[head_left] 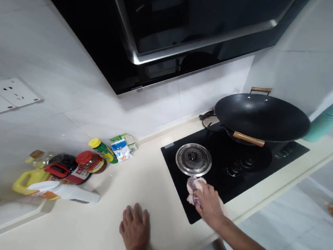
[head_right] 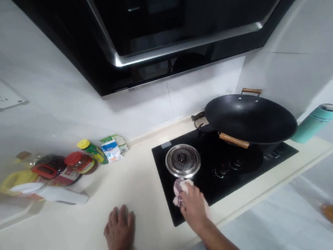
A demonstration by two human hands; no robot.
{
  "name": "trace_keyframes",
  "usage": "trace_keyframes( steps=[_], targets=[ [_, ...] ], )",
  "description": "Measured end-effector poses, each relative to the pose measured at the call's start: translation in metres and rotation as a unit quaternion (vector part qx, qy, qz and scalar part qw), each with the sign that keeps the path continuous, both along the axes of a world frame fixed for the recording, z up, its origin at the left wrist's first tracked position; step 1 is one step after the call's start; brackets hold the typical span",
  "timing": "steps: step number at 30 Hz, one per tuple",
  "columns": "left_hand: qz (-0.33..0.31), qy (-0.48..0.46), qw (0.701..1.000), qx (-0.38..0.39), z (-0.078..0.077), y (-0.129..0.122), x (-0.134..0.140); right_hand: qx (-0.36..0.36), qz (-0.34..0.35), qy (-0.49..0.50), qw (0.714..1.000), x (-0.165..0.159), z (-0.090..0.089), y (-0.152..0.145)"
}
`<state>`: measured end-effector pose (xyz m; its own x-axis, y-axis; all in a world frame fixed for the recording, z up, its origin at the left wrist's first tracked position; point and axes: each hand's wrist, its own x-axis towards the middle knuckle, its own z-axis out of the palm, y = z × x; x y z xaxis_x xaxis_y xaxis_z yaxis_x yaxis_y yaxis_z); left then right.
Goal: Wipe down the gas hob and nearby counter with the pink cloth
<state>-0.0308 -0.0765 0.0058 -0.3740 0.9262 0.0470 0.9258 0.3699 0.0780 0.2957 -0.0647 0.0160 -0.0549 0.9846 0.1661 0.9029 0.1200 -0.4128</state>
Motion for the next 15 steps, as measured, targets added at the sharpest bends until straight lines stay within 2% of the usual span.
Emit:
trace_keyframes(
  steps=[2,4,6,8,9,12,14,15],
  targets=[
    [0.001,-0.004,1.0,0.0,0.0,0.0,0.0,-0.014,0.037,0.076,0.996,-0.012,0.001,-0.009],
    [0.001,-0.009,1.0,0.0,0.0,0.001,0.0,-0.043,0.053,0.208,0.976,-0.014,0.004,-0.008],
    [0.0,-0.01,1.0,-0.001,0.001,0.001,0.0,-0.104,0.052,0.359,0.926,0.0,0.01,0.003],
    [0.0,-0.01,1.0,0.0,0.002,0.001,0.001,-0.148,0.034,0.438,0.886,0.031,0.016,0.02],
    [0.0,-0.01,1.0,0.002,0.003,0.001,0.001,-0.143,0.015,0.438,0.887,0.051,0.018,0.029],
    [-0.001,-0.011,1.0,0.006,0.003,0.001,0.001,-0.061,-0.107,0.341,0.932,0.113,0.016,0.048],
    [-0.001,-0.01,1.0,0.007,0.003,0.001,0.001,-0.016,-0.178,0.302,0.936,0.134,0.012,0.049],
    [-0.001,-0.009,1.0,0.007,0.004,0.001,0.001,-0.004,-0.194,0.29,0.937,0.133,0.009,0.045]
  ],
)
